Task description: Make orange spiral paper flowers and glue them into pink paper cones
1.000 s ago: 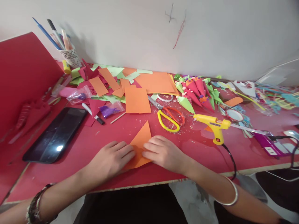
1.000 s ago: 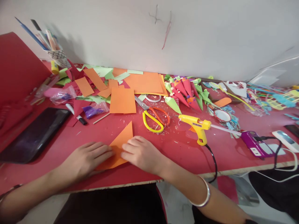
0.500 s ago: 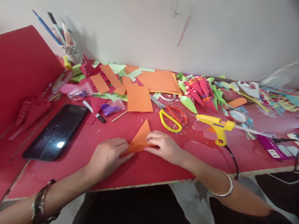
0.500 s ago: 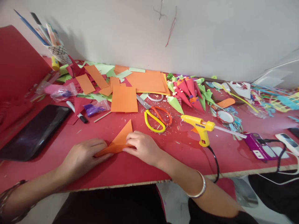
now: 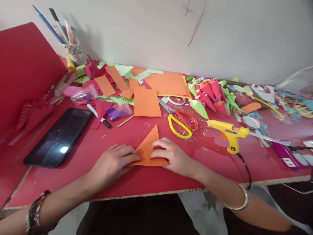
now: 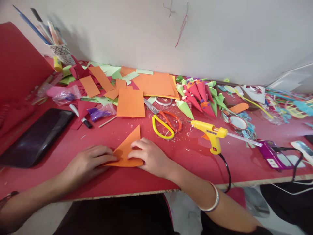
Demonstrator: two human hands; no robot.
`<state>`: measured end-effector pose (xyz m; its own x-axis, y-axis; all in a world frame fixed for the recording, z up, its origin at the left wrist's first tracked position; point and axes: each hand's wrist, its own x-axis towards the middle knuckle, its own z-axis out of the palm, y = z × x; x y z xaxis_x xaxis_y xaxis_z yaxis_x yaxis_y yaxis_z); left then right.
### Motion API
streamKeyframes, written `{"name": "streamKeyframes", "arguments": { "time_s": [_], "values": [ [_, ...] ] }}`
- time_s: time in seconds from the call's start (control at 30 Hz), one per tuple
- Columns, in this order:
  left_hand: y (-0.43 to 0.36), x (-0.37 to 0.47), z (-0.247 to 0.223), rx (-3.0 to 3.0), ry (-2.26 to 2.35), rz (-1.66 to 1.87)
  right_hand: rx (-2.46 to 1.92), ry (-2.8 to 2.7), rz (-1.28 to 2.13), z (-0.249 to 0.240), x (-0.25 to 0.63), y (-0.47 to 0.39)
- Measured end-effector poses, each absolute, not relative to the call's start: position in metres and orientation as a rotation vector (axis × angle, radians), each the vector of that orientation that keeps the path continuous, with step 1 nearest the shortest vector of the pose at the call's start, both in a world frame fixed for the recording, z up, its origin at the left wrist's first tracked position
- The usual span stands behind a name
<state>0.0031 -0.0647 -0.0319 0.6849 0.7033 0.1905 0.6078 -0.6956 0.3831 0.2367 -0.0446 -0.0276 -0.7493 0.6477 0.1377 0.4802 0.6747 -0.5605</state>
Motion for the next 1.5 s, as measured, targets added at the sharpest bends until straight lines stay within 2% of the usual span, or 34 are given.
{"name": "streamKeyframes", "arguments": {
  "time_s": [0.37, 0.73, 0.9, 1.0, 1.13, 1.5],
  "values": [
    [-0.063, 0.007, -0.030, 2.508, 1.367, 0.423, -1.062, -2.377, 0.737, -0.030, 0.229, -0.044],
    [-0.064, -0.005, -0.032, 2.418, 1.457, 0.365, -1.216, -2.349, 0.683, -0.031, 0.225, -0.046],
    [-0.067, -0.016, -0.032, 2.569, 1.494, 0.377, -1.223, -2.375, 0.660, -0.032, 0.224, -0.045],
    [-0.068, -0.015, -0.027, 2.861, 1.224, 0.365, -1.220, -2.391, 0.664, -0.033, 0.223, -0.044],
    [-0.065, -0.006, -0.020, 3.018, 0.758, 0.040, -1.228, -2.408, 0.648, -0.032, 0.223, -0.045],
    [-0.067, -0.025, -0.023, 2.963, 0.735, 0.021, -1.239, -2.489, 0.488, -0.032, 0.223, -0.046]
  ]
}}
